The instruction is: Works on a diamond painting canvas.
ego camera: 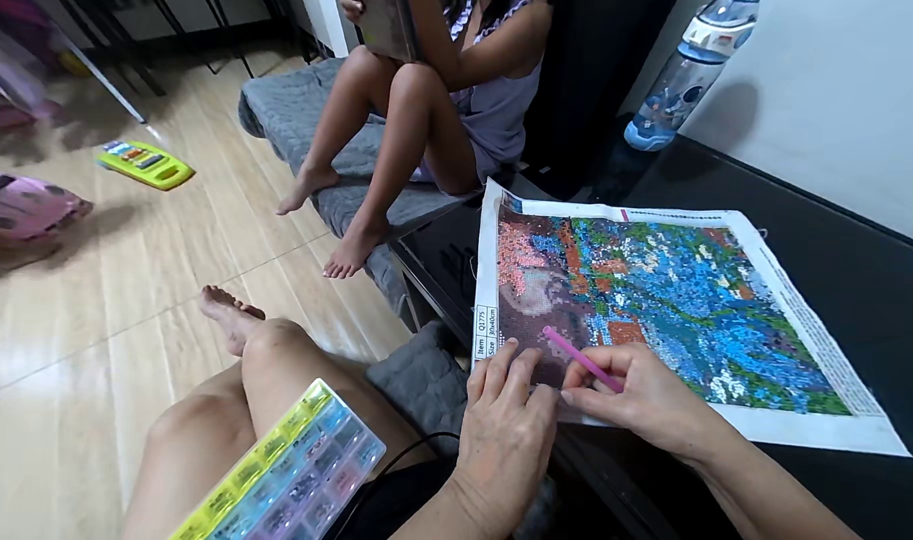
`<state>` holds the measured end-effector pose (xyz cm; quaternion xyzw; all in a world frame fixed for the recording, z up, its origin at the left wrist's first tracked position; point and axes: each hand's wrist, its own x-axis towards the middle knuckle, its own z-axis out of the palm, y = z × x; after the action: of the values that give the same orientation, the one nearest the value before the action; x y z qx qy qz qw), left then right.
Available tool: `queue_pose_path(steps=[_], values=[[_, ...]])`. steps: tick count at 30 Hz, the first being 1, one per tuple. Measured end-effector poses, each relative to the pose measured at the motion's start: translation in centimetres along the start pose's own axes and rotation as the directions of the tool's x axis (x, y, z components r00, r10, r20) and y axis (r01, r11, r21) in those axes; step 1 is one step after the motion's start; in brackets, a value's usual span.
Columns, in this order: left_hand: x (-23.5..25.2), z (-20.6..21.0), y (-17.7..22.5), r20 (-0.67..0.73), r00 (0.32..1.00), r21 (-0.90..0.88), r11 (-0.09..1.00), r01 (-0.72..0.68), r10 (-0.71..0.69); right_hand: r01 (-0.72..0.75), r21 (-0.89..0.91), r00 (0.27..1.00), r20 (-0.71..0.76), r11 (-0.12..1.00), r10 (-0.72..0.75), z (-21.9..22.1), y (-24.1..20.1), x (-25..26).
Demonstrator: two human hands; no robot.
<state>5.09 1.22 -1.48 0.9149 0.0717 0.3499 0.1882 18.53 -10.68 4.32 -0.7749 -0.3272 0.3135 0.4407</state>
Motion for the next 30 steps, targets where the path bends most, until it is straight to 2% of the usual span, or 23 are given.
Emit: queue_pose_path(steps=[4, 9, 11, 13, 15, 17, 21, 23, 25, 30], values=[[0.0, -0.1, 0.0, -0.008, 1.000, 0.006, 1.000, 0.006, -0.006, 0.024, 0.007, 0.999, -0.021, 1.000, -0.024, 0.0, 0.2, 0.0], [-1.6, -0.8, -0.4, -0.029, 1.000, 0.011, 1.000, 0.011, -0.011, -0.030, 0.172, 0.999, 0.026, 0.985, 0.026, -0.1, -0.2, -0.1], [-1.9, -0.9, -0.6, -0.040, 0.999, 0.000, 1.000, 0.003, -0.003, -0.008, 0.150, 0.999, 0.040, 0.989, 0.002, 0.1, -0.1, -0.2], [-2.0, -1.0, -0.7, -0.047, 0.999, -0.002, 1.000, -0.014, 0.014, 0.057, 0.050, 0.998, 0.012, 0.997, -0.057, 0.2, 0.2, -0.1], [-2.2, -1.2, -0.8, -0.061, 0.997, 0.010, 0.999, -0.039, 0.040, 0.081, -0.036, 0.997, -0.016, 0.996, -0.081, 0.3, 0.4, -0.1], [-2.6, -1.3, -1.0, -0.061, 0.995, 0.014, 0.997, -0.080, 0.081, 0.065, -0.044, 0.997, -0.035, 0.997, -0.067, 0.3, 0.3, -0.1], [-3.8, -1.5, -1.5, -0.025, 0.976, 0.085, 0.974, -0.211, 0.214, 0.039, 0.095, 0.997, -0.074, 0.995, -0.032, 0.4, 0.2, -0.1], [-4.1, -1.5, -1.5, -0.008, 0.963, 0.118, 0.957, -0.266, 0.269, 0.072, 0.219, 0.994, -0.101, 0.973, -0.050, 0.7, 0.5, -0.1], [-4.1, -1.6, -1.5, 0.005, 0.952, 0.140, 0.943, -0.303, 0.306, 0.140, 0.255, 0.983, -0.153, 0.957, -0.103, 1.1, 0.8, -0.1], [-4.2, -1.7, -1.5, 0.038, 0.940, 0.134, 0.931, -0.340, 0.338, 0.324, 0.038, 0.911, -0.282, 0.945, -0.300, 1.8, 1.8, 0.1]])
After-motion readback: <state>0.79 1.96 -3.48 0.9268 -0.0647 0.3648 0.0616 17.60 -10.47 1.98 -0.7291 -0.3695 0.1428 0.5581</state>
